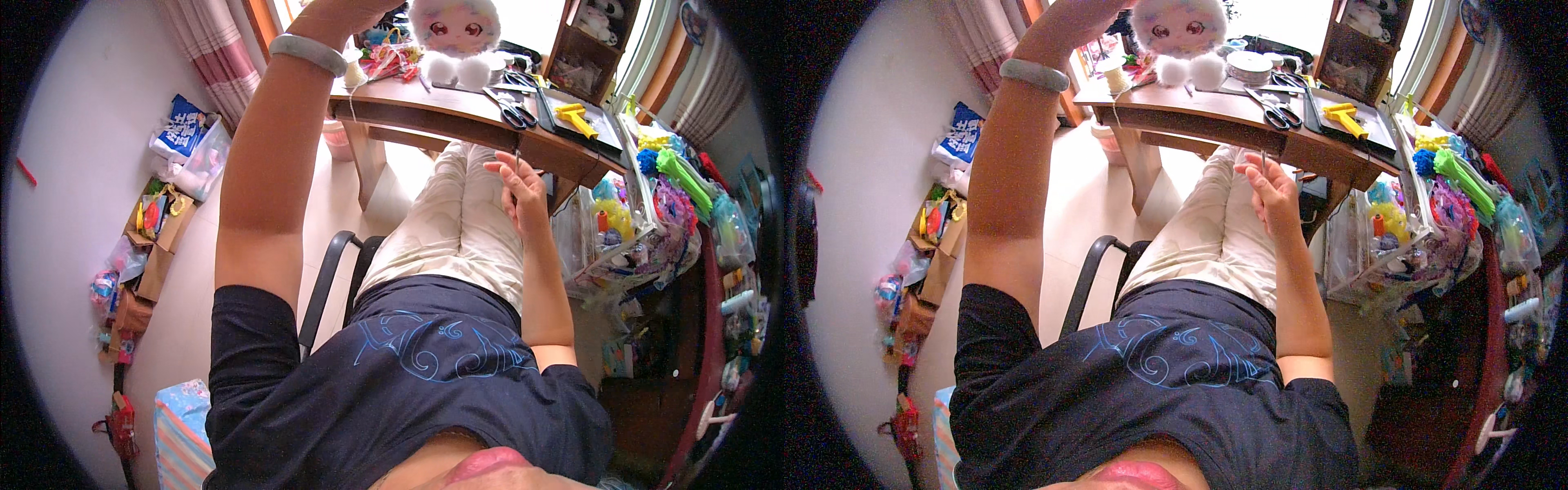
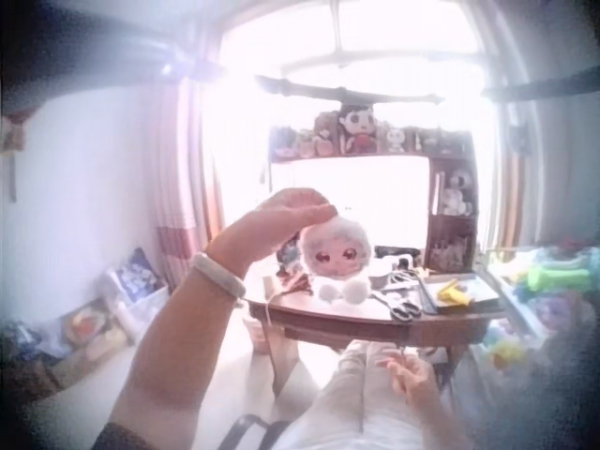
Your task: The person is assembling a small white plush toy by hand. They use a needle and thread to sew the body together, then use tweezers to insert a purple fabric piece into the opening. Finally, they use scissors to trim the excess fabric and thread.
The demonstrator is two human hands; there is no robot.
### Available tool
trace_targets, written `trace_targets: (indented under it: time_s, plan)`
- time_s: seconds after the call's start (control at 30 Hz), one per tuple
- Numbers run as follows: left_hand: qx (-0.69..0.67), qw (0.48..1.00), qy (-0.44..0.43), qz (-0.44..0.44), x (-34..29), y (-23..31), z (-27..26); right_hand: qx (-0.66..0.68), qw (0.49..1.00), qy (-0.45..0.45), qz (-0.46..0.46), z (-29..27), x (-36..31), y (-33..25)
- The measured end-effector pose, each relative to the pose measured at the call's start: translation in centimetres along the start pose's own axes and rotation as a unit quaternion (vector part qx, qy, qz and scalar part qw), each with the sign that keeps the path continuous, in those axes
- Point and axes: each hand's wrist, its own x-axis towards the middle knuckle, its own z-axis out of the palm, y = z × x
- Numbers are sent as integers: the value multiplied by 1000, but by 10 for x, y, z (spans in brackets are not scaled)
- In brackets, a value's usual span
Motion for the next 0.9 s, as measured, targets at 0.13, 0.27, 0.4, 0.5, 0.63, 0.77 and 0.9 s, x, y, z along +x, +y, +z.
trace_targets:
  time_s: [0.13,0.27,0.4,0.5,0.63,0.77,0.9]
  plan:
    - [55,998,18,-7,-11,11,-18,18,998,-9,58,6,-8,21]
    - [64,997,28,-17,-13,16,-23,-19,992,-11,121,-11,-26,59]
    - [-15,999,6,-42,-13,10,-32,-6,975,-12,221,-25,-44,93]
    - [-30,999,10,-40,-15,5,-33,-3,968,-14,251,-30,-54,109]
    - [-35,998,26,-37,-18,0,-36,-8,963,-10,269,-28,-60,110]
    - [-79,996,37,-34,-17,4,-35,4,963,-5,270,-35,-58,121]
    - [-103,992,51,-43,-20,4,-41,-2,963,-21,268,-31,-56,129]
